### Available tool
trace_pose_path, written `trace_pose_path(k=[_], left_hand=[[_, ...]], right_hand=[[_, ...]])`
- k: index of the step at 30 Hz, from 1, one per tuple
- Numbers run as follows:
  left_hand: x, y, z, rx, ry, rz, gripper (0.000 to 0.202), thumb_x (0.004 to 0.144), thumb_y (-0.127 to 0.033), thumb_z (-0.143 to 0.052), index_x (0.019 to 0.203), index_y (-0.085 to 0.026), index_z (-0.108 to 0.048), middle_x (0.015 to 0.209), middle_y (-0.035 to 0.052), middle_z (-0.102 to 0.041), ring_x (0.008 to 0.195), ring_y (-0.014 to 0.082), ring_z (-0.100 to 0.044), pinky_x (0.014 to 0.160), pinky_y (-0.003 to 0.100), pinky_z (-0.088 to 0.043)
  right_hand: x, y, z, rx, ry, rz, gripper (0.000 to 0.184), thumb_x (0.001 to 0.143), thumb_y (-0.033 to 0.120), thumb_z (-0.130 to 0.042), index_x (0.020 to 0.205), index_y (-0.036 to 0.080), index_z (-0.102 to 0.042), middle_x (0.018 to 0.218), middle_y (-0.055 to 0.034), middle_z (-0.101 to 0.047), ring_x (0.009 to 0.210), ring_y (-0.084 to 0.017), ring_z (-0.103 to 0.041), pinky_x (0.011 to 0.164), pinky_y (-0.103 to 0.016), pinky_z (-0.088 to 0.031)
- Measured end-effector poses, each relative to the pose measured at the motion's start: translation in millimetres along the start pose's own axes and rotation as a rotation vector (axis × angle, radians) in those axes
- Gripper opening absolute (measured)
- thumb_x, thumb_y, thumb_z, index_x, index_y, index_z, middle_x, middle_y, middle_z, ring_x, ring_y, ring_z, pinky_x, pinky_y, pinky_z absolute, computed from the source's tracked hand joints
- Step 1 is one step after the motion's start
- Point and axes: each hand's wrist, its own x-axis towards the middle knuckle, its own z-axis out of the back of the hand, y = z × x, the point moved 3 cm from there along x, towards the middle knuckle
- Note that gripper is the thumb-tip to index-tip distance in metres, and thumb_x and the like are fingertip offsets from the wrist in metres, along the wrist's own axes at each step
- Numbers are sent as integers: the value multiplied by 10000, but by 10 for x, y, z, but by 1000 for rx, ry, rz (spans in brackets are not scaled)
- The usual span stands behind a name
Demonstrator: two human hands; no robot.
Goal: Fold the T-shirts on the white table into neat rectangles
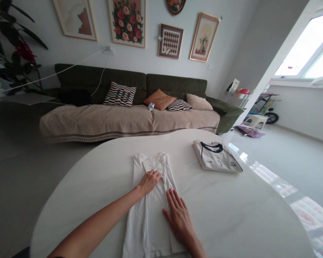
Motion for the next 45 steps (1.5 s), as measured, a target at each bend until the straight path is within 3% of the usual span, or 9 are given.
trace_pose_path(k=[10,13,16,21,26,30,35,39,45], left_hand=[[116,81,178,-40,-56,6,227,840,-185,-406,783,-161,-624,691,47,-636,696,171,-586,813,347,-390],[184,110,211,-61,-119,59,308,872,-252,-337,965,-166,-618,921,104,-645,904,217,-567,881,391,-350],[255,123,55,-148,-89,134,400,862,-326,-366,1248,-261,-448,1331,91,-416,1227,284,-331,955,460,-277],[262,142,-317,-233,35,257,477,835,-502,-364,1301,-409,-322,1428,-4,-267,1309,323,-142,994,563,-131],[217,135,-345,-218,14,246,501,840,-509,-344,1325,-407,-267,1438,-4,-242,1314,309,-131,1008,551,-120],[241,122,-244,-226,60,261,502,843,-502,-343,1327,-390,-275,1443,1,-227,1319,311,-114,1012,554,-110],[274,-92,-9,-201,122,363,518,828,-466,-400,1315,-296,-355,1431,79,-250,1317,336,-101,1004,591,-46],[-206,-546,241,-256,-57,436,604,844,-472,-363,1368,-198,-244,1438,136,-203,1325,307,-90,1011,554,-161],[-1705,-1054,294,-332,-143,254,645,863,-366,-373,1400,-224,-44,1448,78,-178,1315,220,-193,1030,425,-270]], right_hand=[[-6,9,31,1,-5,-17,579,880,479,-264,1386,218,-162,1439,8,-136,1329,-177,-104,1059,-380,-210],[-13,3,23,0,-6,-17,577,880,480,-262,1385,218,-169,1439,6,-138,1328,-178,-105,1058,-386,-211],[-8,10,40,-1,-6,-11,579,881,481,-262,1386,217,-161,1439,4,-133,1328,-180,-101,1058,-387,-214],[-34,39,70,-12,-8,12,589,879,484,-268,1385,217,-128,1434,-19,-126,1322,-202,-111,1043,-412,-242],[-464,-47,-213,-49,-9,90,688,824,548,-354,1373,210,-112,1403,-55,-198,1282,-277,-229,973,-456,-343],[-960,-115,-457,-104,-124,53,545,866,296,-343,1355,330,-105,1362,22,-311,1223,-217,-363,929,-349,-406],[-1128,24,-369,-124,-4,-21,751,694,179,-458,1373,261,-146,1414,29,-186,1295,-233,-213,1002,-379,-322],[-1110,129,-226,-140,75,-50,814,615,96,-401,1384,204,-156,1433,15,-116,1320,-207,-126,1040,-400,-243],[-1143,146,-214,-161,32,-45,792,614,39,-323,1380,199,-194,1436,17,-161,1325,-167,-117,1043,-389,-231]])
